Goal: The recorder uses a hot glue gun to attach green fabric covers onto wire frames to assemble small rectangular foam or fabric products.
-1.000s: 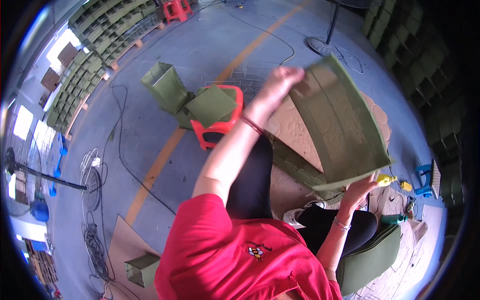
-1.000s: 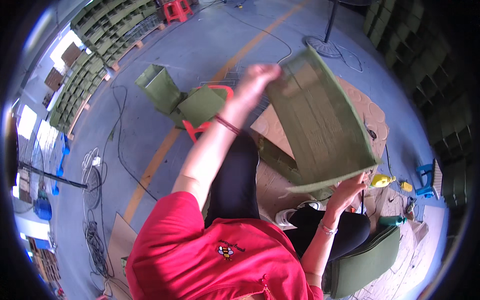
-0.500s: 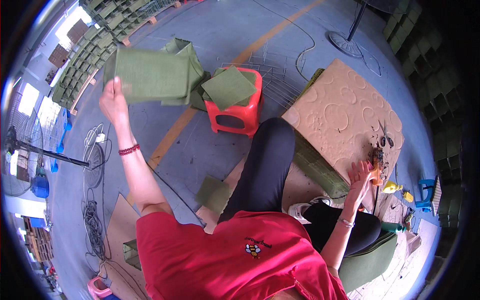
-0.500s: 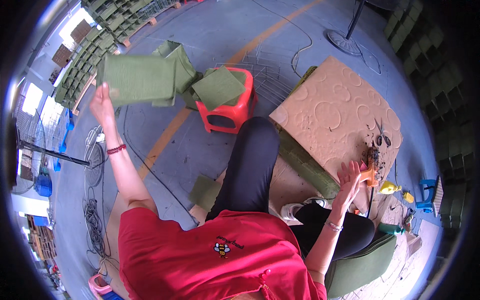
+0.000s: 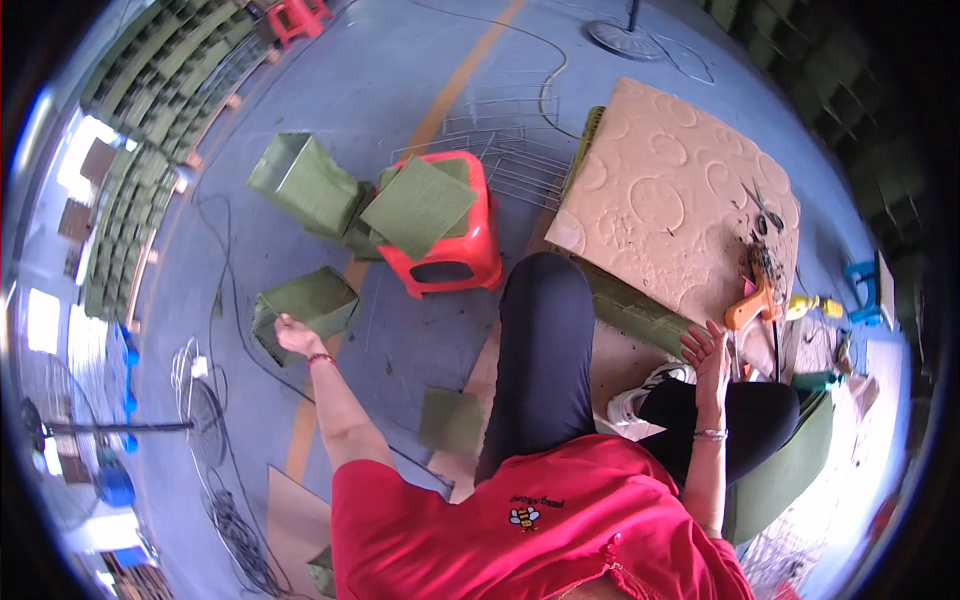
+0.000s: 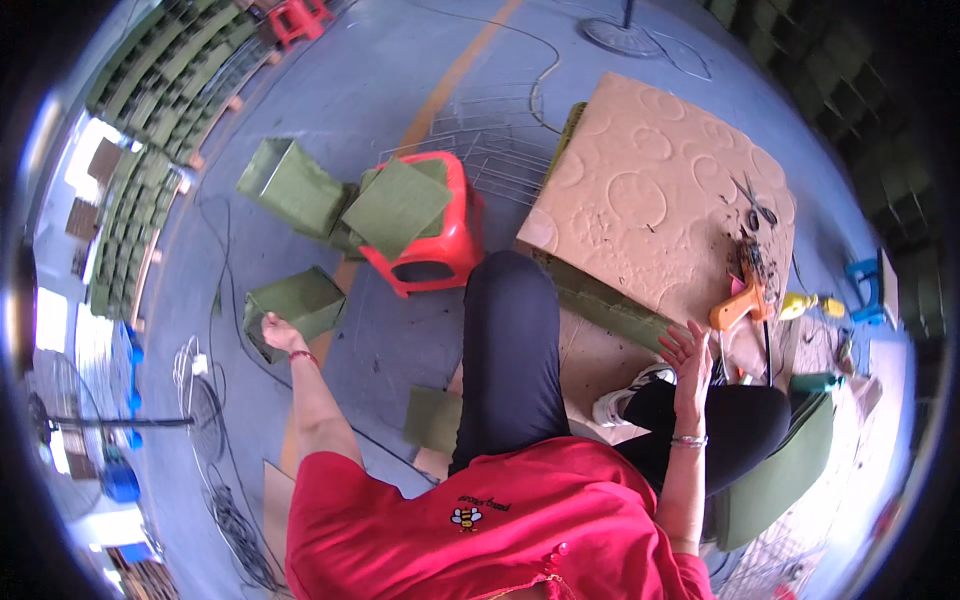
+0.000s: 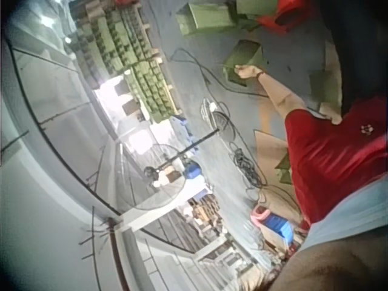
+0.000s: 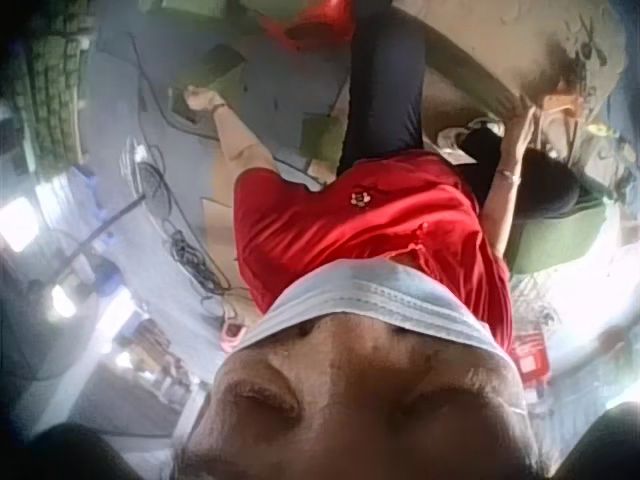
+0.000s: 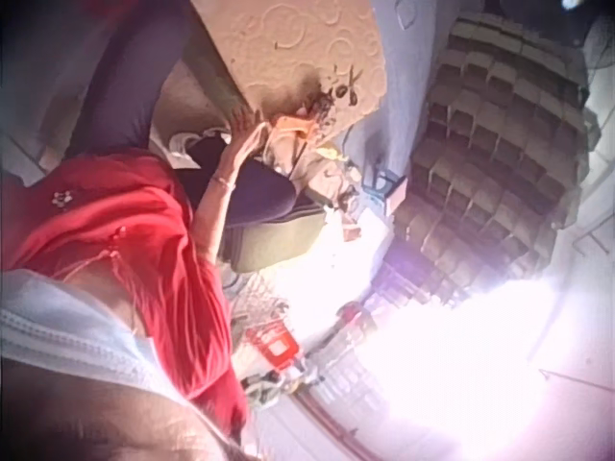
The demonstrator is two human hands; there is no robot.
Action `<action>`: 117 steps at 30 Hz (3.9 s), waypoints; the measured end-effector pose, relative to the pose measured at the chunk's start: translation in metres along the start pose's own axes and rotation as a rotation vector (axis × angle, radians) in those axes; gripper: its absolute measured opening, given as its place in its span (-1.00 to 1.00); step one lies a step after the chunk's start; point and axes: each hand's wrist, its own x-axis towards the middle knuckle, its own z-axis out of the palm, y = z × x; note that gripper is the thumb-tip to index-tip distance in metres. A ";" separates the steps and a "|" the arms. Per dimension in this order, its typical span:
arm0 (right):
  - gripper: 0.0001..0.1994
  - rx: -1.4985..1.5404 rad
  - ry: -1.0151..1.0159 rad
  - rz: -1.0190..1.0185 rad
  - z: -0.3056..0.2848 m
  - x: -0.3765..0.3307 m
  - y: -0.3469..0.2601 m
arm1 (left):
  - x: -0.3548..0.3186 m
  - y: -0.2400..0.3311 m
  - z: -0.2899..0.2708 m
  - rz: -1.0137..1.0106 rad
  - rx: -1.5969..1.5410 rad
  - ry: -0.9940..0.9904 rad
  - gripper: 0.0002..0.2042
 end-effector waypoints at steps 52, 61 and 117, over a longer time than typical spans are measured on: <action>-0.66 -1.028 -0.268 0.065 -0.017 0.075 -0.137 | -0.248 0.523 0.390 1.061 0.119 -0.875 -0.44; -0.67 -1.021 -0.230 0.081 -0.019 0.073 -0.141 | -0.264 0.451 0.396 0.882 0.006 -1.034 -0.78; -0.78 -1.042 0.149 -0.437 -0.124 0.026 -0.106 | -0.410 0.600 -0.043 1.317 -0.848 -1.425 -0.77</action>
